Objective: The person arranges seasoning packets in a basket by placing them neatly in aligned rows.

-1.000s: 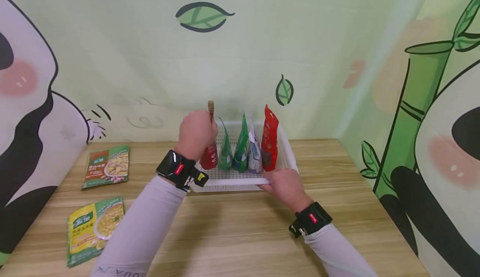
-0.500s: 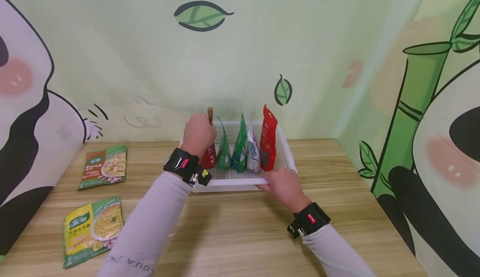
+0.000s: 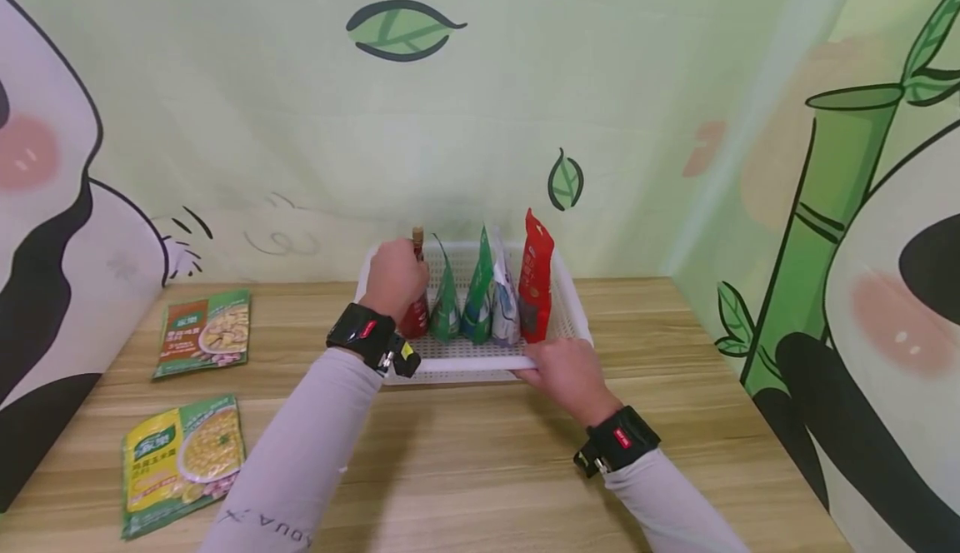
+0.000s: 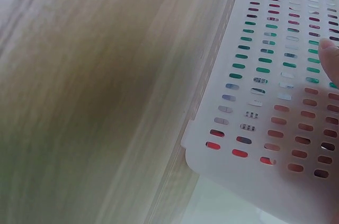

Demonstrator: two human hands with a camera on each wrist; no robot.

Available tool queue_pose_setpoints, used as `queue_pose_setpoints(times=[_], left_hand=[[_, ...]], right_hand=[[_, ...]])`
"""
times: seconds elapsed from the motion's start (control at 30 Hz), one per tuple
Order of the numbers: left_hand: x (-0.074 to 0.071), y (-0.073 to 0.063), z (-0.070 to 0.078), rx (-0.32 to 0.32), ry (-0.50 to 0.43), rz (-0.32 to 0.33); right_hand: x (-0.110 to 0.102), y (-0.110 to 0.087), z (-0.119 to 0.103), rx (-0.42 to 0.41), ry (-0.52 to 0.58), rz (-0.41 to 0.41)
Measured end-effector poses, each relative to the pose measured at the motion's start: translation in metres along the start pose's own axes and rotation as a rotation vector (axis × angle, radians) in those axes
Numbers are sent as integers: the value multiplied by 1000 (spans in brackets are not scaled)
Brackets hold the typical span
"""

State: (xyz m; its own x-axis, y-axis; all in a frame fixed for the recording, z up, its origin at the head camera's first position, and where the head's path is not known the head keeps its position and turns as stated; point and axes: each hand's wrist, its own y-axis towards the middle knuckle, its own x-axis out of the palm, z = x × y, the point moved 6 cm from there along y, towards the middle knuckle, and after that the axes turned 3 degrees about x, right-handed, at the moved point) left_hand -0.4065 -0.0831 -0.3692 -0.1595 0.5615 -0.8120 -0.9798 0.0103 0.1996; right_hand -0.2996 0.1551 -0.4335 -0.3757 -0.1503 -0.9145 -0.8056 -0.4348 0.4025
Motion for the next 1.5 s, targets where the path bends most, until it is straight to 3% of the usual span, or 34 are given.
queue_pose_setpoints(times=[0.4, 0.67, 0.77, 0.9, 1.0, 1.1, 1.2, 1.3, 1.4, 1.5], left_hand=[[2, -4, -9, -29, -40, -50], [-1, -6, -13, 91, 3, -71], [1, -8, -17, 111, -14, -112], [2, -15, -25, 79, -54, -193], [-3, -24, -33, 75, -81, -202], [-17, -36, -41, 122, -121, -131], [-36, -53, -52, 182, -159, -2], [-57, -71, -68, 203, -156, 117], [-74, -82, -95, 178, -99, 206], [-88, -85, -134, 104, -19, 244]], right_hand=[[0, -1, 0, 14, 23, 4], [0, -1, 1, 22, 25, -12], [0, -1, 1, 14, 16, 0], [0, -1, 1, 10, 5, 15], [1, -1, 0, 7, 13, 14], [1, 0, -2, 1, 25, 3], [3, 1, -5, -2, 25, -1], [5, 2, -5, -8, 18, 14], [5, 1, -3, -7, 11, 23], [3, -1, 0, 6, 11, 18]])
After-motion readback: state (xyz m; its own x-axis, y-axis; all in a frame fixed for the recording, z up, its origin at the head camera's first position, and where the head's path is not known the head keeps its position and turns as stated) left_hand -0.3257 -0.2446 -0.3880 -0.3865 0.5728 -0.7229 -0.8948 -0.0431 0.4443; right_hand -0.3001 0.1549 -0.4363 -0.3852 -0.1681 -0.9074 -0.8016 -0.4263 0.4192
